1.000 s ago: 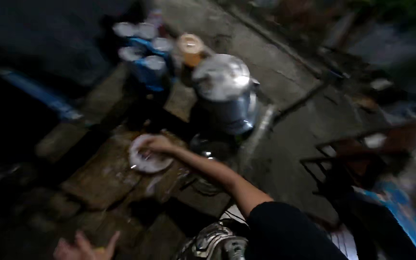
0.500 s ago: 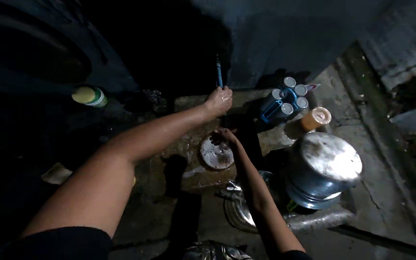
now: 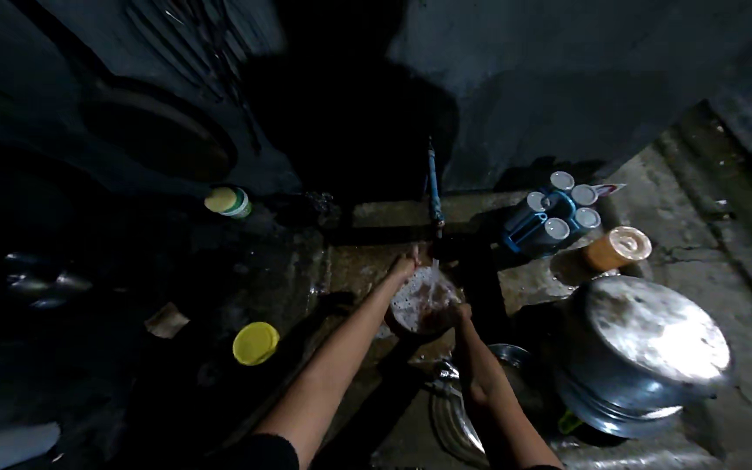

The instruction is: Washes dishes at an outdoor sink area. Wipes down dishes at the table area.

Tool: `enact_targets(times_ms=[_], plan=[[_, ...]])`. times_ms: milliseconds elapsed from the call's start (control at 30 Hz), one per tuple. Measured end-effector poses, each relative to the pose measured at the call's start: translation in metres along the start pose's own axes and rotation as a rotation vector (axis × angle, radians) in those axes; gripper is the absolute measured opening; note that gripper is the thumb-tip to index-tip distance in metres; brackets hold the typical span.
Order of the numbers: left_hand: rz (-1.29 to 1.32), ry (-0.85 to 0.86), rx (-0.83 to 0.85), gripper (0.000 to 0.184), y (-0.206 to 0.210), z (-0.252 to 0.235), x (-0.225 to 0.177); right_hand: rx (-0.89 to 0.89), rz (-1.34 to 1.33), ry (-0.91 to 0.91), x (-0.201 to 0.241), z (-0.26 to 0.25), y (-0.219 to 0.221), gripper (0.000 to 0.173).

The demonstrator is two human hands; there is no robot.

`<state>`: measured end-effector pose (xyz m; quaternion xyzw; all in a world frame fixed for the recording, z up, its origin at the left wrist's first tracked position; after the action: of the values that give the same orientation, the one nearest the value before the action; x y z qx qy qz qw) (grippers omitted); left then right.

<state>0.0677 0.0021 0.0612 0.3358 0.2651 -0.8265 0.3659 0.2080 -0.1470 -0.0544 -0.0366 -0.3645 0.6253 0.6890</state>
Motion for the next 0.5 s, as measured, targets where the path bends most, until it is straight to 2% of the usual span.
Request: enact_targets(times_ms=[33, 100, 133, 200, 300, 367, 433, 500], plan=[[-0.129, -0.028, -0.028, 0.047, 0.006, -0.009, 0.031, 0.001, -0.031, -0.008, 0.003, -0.001, -0.003, 0.051], [-0.35, -0.137, -0.082, 0.063, 0.017, -0.016, 0.076, -0.003, -0.018, -0.074, 0.016, -0.001, -0.012, 0.048], [-0.375, -0.18, -0.117, 0.069, 0.023, -0.018, 0.092, 0.001, -0.018, -0.107, 0.023, 0.003, -0.018, 0.046], [-0.338, -0.2, -0.209, 0.068, 0.029, -0.018, 0.109, 0.047, -0.097, -0.138, 0.035, 0.011, -0.028, 0.042], [-0.027, -0.201, -0.349, 0.057, 0.023, -0.021, 0.125, 0.183, -0.267, -0.134, 0.029, 0.018, -0.044, 0.039], [0.343, -0.245, -0.262, 0.061, 0.016, -0.023, 0.132, 0.269, -0.284, -0.144, 0.019, 0.019, -0.055, 0.038], [0.485, -0.267, -0.103, 0.057, 0.011, -0.015, 0.124, 0.205, -0.131, -0.158, 0.012, 0.014, -0.057, 0.041], [0.435, -0.235, -0.115, 0.046, 0.012, -0.004, 0.108, 0.001, 0.21, -0.174, 0.016, 0.013, -0.047, 0.051]])
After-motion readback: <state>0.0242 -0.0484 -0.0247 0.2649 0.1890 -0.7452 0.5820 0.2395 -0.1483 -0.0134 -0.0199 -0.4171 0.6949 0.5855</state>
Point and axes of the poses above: each hand's wrist, its own z-axis away from the middle knuckle, its own y-axis out of the palm, x = y × z, the point moved 2 cm from there along -z, towards the middle knuckle, and after that the axes turned 4 degrees about z, right-handed, at the moved point
